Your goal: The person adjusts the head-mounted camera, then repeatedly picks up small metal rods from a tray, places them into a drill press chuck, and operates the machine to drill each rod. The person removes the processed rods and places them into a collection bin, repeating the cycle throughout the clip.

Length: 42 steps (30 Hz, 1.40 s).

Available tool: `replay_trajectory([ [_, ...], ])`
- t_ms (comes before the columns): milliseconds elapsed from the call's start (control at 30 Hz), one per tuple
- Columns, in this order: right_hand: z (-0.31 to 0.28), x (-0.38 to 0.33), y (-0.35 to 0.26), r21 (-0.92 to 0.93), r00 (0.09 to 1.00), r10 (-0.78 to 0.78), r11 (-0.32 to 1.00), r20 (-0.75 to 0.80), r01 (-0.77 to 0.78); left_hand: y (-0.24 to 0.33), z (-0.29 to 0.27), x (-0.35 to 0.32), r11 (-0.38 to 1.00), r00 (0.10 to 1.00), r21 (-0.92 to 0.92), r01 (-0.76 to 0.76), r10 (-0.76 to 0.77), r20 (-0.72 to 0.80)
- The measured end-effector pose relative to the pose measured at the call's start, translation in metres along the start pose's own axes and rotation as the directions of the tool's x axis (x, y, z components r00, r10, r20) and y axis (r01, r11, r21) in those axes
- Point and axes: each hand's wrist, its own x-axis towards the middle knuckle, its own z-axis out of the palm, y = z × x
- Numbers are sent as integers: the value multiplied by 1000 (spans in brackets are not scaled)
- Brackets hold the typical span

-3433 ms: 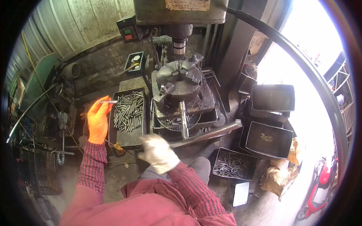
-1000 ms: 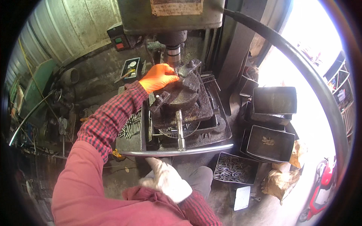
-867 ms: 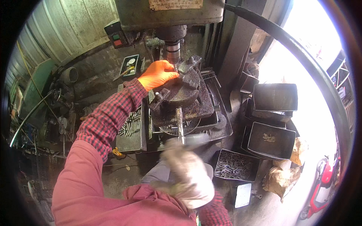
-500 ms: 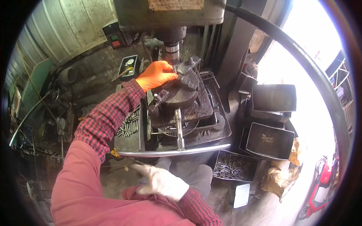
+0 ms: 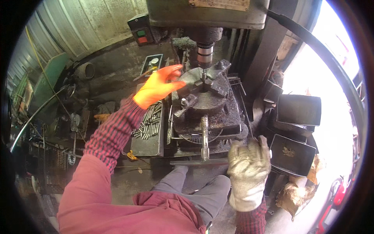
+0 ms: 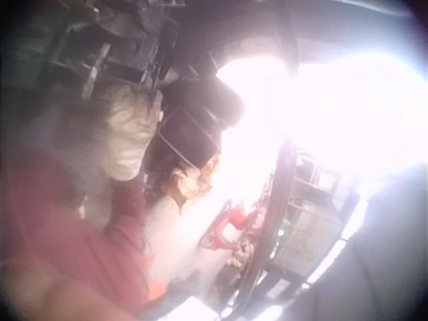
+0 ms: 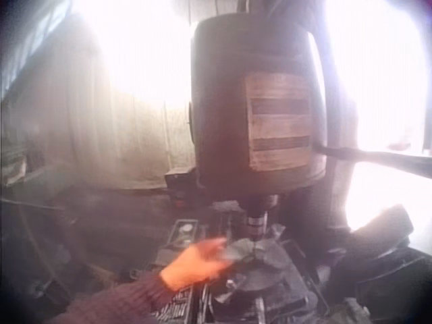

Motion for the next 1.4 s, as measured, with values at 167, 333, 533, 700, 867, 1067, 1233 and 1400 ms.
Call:
replay_trajectory([
  [167, 62, -13, -6, 8, 914, 192, 979, -356, -203, -48, -78, -73, 987, 887, -137, 81, -134, -442],
  [333, 27, -22, -8, 104, 965, 226, 972, -137, -213, -104, -105, -65, 935, 814, 221, 277, -107, -571],
  [533, -43, -57, 23, 512, 840, 529, 757, -118, -405, -126, -97, -35, 881, 875, 347, 321, -136, -464],
  [700, -65, -108, 54, 547, 776, 628, 670, -57, -502, -121, -108, -32, 953, 856, 158, 257, -149, -496],
  [867, -61, -133, 52, 643, 703, 707, 500, 84, -580, -98, -110, -41, 943, 929, 269, 195, -90, -359],
  [1067, -53, -135, 49, 737, 693, 708, 398, 132, -546, -72, -128, -56, 774, 951, 621, 128, 83, -299],
  [1233, -44, -145, 53, 791, 736, 677, 436, 27, -429, -59, -133, -80, 760, 915, 650, 31, 240, -324],
  [1400, -49, -148, 57, 803, 685, 721, 346, 103, -485, -23, -63, -81, 970, 943, -205, -133, 60, -327],
])
